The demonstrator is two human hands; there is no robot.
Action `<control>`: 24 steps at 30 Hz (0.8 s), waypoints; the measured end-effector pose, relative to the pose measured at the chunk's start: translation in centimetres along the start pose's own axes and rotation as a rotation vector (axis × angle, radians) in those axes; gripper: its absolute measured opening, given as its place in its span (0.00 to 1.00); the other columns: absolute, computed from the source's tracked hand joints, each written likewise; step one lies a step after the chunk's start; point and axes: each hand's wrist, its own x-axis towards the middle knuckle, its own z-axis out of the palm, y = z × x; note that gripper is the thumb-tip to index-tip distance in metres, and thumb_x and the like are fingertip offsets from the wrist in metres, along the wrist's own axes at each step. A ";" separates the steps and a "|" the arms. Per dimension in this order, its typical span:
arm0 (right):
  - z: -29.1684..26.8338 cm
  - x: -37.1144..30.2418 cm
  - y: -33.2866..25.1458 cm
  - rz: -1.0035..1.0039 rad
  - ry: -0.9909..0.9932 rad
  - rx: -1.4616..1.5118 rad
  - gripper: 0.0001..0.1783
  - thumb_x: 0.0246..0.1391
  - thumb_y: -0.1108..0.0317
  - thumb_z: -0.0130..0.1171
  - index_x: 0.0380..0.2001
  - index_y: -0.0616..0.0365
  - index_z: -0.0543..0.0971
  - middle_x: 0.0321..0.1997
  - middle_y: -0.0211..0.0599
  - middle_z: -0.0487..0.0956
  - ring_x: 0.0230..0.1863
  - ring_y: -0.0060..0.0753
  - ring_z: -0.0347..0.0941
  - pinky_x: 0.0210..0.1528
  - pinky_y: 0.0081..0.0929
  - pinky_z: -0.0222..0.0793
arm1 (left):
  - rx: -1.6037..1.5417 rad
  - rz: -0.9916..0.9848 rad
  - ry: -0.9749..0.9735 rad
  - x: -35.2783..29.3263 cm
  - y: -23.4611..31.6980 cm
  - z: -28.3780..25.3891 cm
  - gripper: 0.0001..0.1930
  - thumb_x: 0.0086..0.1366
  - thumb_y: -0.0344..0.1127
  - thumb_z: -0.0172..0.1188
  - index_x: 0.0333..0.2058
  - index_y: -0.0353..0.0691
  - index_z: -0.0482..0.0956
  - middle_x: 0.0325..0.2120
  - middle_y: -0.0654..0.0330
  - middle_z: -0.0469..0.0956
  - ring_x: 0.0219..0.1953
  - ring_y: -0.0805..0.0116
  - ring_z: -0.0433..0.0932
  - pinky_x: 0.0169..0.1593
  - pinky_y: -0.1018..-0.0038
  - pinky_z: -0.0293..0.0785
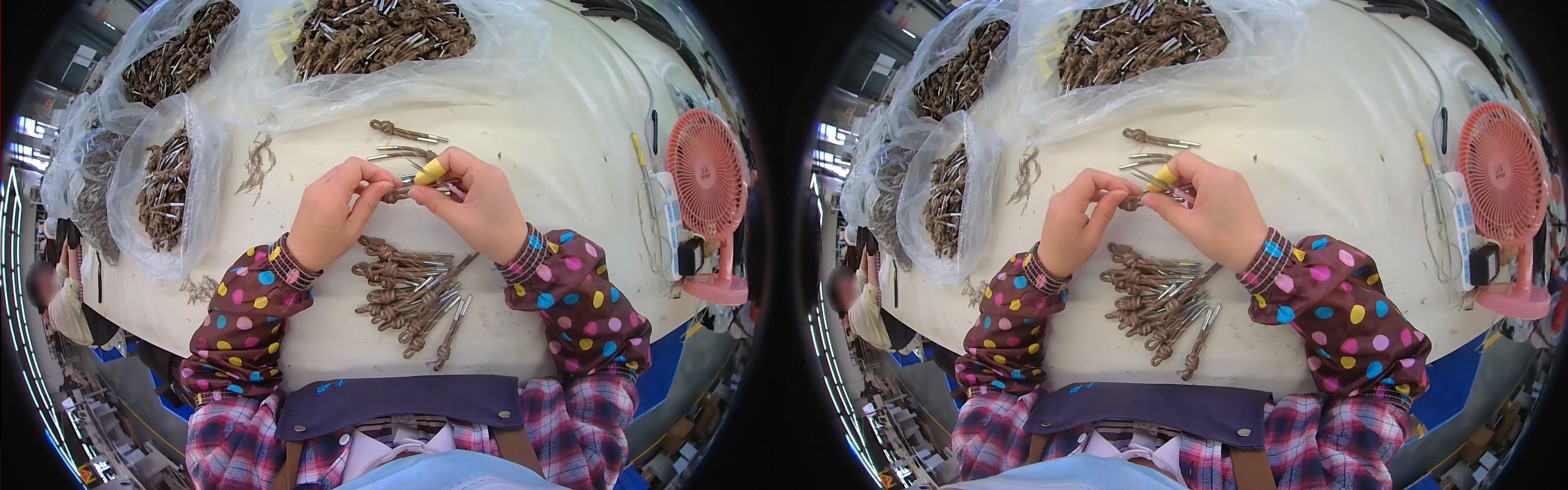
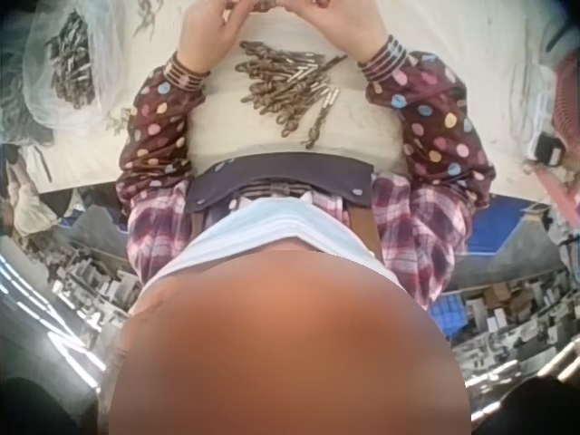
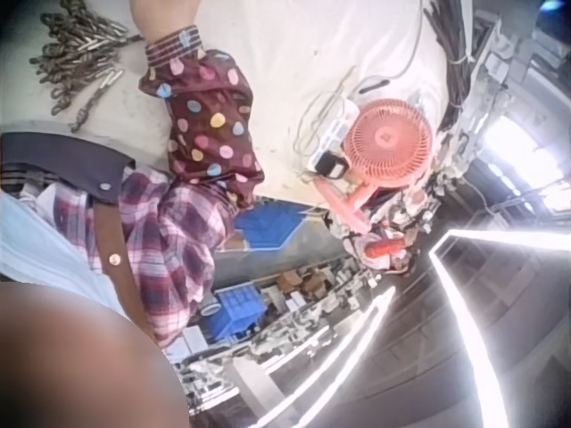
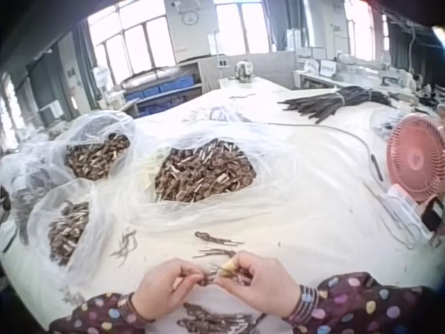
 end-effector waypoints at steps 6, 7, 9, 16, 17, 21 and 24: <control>-0.1 0.1 0.8 -0.065 0.053 -0.051 0.10 0.50 0.69 0.65 0.30 0.62 0.74 0.23 0.31 0.74 0.24 0.17 0.65 0.27 0.18 0.62 | -0.257 -0.173 -0.150 0.3 -0.5 -0.1 0.06 0.66 0.30 0.54 0.38 0.33 0.73 0.33 0.56 0.80 0.36 0.67 0.80 0.40 0.73 0.75; 0.0 0.2 1.1 -0.117 0.102 -0.015 0.13 0.48 0.64 0.66 0.29 0.62 0.75 0.19 0.36 0.72 0.20 0.25 0.64 0.25 0.24 0.62 | -0.231 -0.080 -0.106 0.4 -0.3 -0.2 0.06 0.64 0.29 0.56 0.38 0.34 0.74 0.33 0.56 0.80 0.36 0.66 0.79 0.40 0.73 0.75; -0.1 0.4 1.2 -0.114 0.098 0.002 0.13 0.48 0.65 0.66 0.29 0.62 0.75 0.19 0.36 0.72 0.20 0.25 0.64 0.24 0.24 0.62 | -0.203 0.014 -0.064 0.8 -0.1 -0.6 0.07 0.62 0.28 0.58 0.39 0.35 0.75 0.34 0.57 0.80 0.36 0.65 0.79 0.40 0.73 0.75; -0.1 0.1 0.3 -0.036 0.013 -0.063 0.08 0.52 0.71 0.63 0.31 0.62 0.74 0.27 0.26 0.77 0.27 0.11 0.65 0.29 0.12 0.61 | 0.310 0.385 -0.053 0.7 -0.3 -0.7 0.12 0.55 0.22 0.60 0.39 0.39 0.77 0.37 0.59 0.81 0.37 0.62 0.79 0.39 0.73 0.76; 0.0 0.1 0.3 -0.036 0.013 -0.062 0.08 0.52 0.71 0.63 0.31 0.62 0.74 0.27 0.26 0.77 0.27 0.11 0.65 0.29 0.12 0.61 | 0.319 0.396 -0.043 0.7 -0.5 -0.6 0.10 0.56 0.22 0.60 0.38 0.38 0.76 0.36 0.59 0.81 0.35 0.62 0.80 0.37 0.74 0.76; 0.0 0.0 -0.1 -0.026 0.008 -0.079 0.09 0.51 0.72 0.64 0.31 0.63 0.74 0.27 0.26 0.76 0.26 0.11 0.64 0.29 0.13 0.62 | 0.181 0.252 -0.074 0.2 -0.7 -0.1 0.06 0.59 0.23 0.57 0.36 0.36 0.74 0.35 0.57 0.81 0.31 0.64 0.80 0.35 0.75 0.77; 0.1 0.0 0.3 -0.137 0.041 -0.131 0.12 0.51 0.69 0.65 0.33 0.62 0.73 0.30 0.28 0.77 0.26 0.16 0.67 0.29 0.16 0.64 | 0.057 0.102 -0.118 -0.1 -0.4 0.0 0.03 0.64 0.25 0.54 0.37 0.34 0.72 0.32 0.57 0.80 0.30 0.68 0.80 0.35 0.76 0.76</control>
